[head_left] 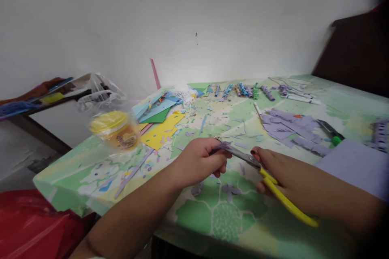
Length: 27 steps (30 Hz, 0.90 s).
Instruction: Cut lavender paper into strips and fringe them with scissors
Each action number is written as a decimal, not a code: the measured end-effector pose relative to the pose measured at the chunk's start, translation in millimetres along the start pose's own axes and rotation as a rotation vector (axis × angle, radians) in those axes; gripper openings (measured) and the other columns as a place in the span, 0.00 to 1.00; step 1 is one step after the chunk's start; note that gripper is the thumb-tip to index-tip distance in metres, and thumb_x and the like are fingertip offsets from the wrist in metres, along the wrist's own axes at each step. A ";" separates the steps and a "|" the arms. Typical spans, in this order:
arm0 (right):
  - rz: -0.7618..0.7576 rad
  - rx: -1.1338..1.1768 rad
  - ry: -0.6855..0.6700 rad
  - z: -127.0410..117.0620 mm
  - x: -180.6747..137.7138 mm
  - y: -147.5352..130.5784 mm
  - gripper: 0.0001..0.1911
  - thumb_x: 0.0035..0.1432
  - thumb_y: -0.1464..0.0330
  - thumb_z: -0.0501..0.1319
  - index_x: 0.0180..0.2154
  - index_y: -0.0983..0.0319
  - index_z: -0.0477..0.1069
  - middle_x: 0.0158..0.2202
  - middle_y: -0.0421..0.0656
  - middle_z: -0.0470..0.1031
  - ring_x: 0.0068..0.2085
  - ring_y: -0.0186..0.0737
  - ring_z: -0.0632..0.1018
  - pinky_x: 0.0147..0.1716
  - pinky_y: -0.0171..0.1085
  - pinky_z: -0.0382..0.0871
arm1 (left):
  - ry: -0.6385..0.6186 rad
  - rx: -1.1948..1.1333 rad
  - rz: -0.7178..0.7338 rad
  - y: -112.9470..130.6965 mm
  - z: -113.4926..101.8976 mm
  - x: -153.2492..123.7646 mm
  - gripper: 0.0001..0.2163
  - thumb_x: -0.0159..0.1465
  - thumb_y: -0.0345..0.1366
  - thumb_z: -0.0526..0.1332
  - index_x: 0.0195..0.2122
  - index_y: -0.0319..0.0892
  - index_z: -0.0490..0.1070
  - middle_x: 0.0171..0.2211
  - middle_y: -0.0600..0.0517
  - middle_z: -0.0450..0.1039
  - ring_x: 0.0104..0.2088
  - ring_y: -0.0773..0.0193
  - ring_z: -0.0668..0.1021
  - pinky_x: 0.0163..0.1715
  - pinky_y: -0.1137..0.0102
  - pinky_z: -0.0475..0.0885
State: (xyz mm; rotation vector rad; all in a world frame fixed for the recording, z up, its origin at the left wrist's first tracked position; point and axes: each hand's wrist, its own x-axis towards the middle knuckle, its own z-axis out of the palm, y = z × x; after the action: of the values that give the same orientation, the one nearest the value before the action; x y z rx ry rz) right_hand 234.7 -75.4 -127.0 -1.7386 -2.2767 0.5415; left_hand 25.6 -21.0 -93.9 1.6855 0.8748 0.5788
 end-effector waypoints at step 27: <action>-0.086 -0.008 0.108 8.2 12.9 25.2 0.16 0.54 0.62 0.57 0.43 0.62 0.60 0.41 0.49 0.71 0.39 0.46 0.74 0.38 0.41 0.66 | -0.382 -0.492 -0.210 -16.5 -16.5 13.3 0.11 0.47 0.38 0.68 0.27 0.35 0.74 0.20 0.50 0.76 0.17 0.67 0.76 0.15 0.77 0.70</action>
State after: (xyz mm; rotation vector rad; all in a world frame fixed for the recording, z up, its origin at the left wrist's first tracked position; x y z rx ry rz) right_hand 250.1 -58.5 -145.5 -1.6234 -2.2687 0.4119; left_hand 17.0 1.6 -105.8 1.1839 0.5633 0.2813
